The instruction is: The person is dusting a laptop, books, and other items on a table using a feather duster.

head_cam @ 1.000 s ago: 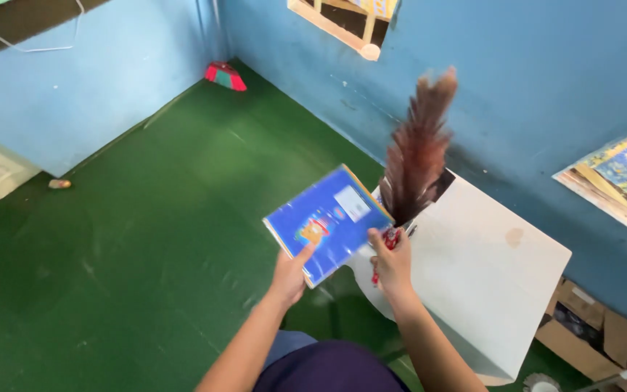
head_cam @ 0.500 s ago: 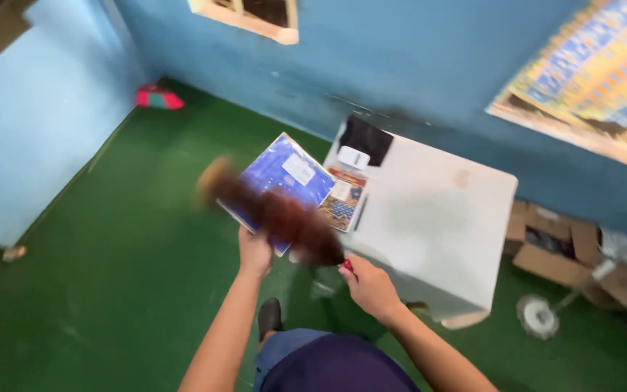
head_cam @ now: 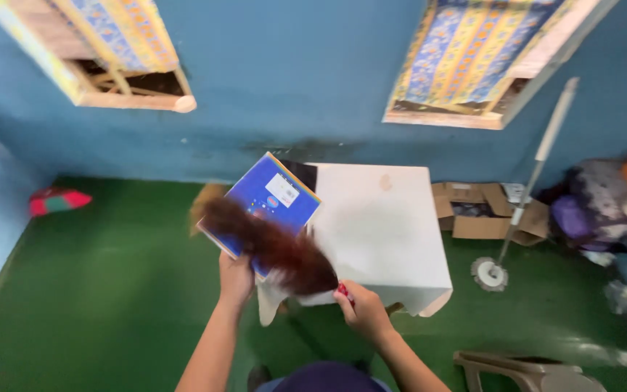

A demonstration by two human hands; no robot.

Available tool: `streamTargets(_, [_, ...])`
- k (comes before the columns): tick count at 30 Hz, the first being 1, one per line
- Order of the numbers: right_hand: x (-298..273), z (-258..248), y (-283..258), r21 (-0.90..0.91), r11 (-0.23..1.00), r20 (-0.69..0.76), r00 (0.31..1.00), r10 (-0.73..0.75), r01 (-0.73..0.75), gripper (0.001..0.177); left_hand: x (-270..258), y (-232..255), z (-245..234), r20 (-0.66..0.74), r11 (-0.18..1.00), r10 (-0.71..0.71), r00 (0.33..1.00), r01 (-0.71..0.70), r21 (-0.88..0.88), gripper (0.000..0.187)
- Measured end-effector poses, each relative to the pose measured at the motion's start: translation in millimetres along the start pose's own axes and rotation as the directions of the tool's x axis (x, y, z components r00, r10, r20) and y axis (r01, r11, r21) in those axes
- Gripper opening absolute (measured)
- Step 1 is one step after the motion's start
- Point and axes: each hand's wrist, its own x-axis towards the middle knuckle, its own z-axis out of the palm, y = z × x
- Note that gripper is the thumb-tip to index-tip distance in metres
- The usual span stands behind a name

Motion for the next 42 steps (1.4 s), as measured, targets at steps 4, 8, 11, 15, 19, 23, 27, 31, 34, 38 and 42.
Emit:
streamTargets(4, [-10, 3, -7, -0.077, 0.967, -0.055, 0.969, 0.24, -0.244, 0.017, 5, 17, 23, 0.022, 0.997, -0.083, 0.996, 0.083, 0.003, 0.033])
streamTargets(8, [-15, 7, -13, -0.065, 0.987, -0.114, 0.984, 0.138, -0.146, 0.016, 25, 1, 22, 0.149, 0.999, -0.033, 0.988, 0.036, -0.02, 0.039])
streamTargets(11, [-16, 8, -19, -0.065, 0.959, -0.147, 0.953, 0.263, -0.275, 0.017, 30, 9, 37, 0.207, 1.0, -0.011, 0.978, 0.012, -0.003, 0.041])
streamTargets(15, [-17, 9, -21, -0.18, 0.983, -0.242, 0.968, -0.069, 0.025, 0.017, 45, 3, 38, 0.246, 0.995, 0.023, 0.969, -0.047, 0.089, 0.041])
streamTargets(19, [-10, 13, -20, -0.098, 0.904, -0.268, 0.886, 0.378, -0.415, 0.017, 41, 29, 52, 0.254, 0.997, -0.01, 0.967, -0.009, 0.074, 0.041])
streamTargets(23, [-1, 15, -41, -0.136, 0.961, -0.26, 0.944, 0.202, -0.243, 0.019, 41, 32, 44, 0.271, 0.991, 0.01, 0.963, -0.046, 0.127, 0.042])
streamTargets(27, [6, 24, -41, -0.117, 0.947, -0.256, 0.93, 0.264, -0.301, 0.019, 34, 34, 32, 0.24, 0.998, -0.014, 0.971, -0.003, 0.068, 0.042])
streamTargets(31, [9, 38, -35, -0.188, 0.98, -0.086, 0.995, 0.045, -0.06, 0.017, 27, 25, -2, 0.243, 0.97, 0.154, 0.958, -0.194, 0.149, 0.042])
streamTargets(34, [16, 49, -31, -0.16, 0.96, -0.081, 0.973, 0.218, -0.229, 0.022, 15, 35, -16, 0.072, 0.993, 0.063, 0.995, -0.069, 0.093, 0.043])
streamTargets(38, [17, 70, -28, -0.148, 0.989, 0.053, 0.999, 0.004, 0.004, 0.019, -3, 43, -53, -0.064, 0.994, 0.042, 0.997, -0.035, 0.1, 0.043])
streamTargets(42, [32, 93, -32, -0.142, 0.985, 0.121, 0.986, 0.113, -0.096, 0.021, -24, 56, -81, -0.18, 0.997, 0.057, 0.982, -0.048, 0.055, 0.044])
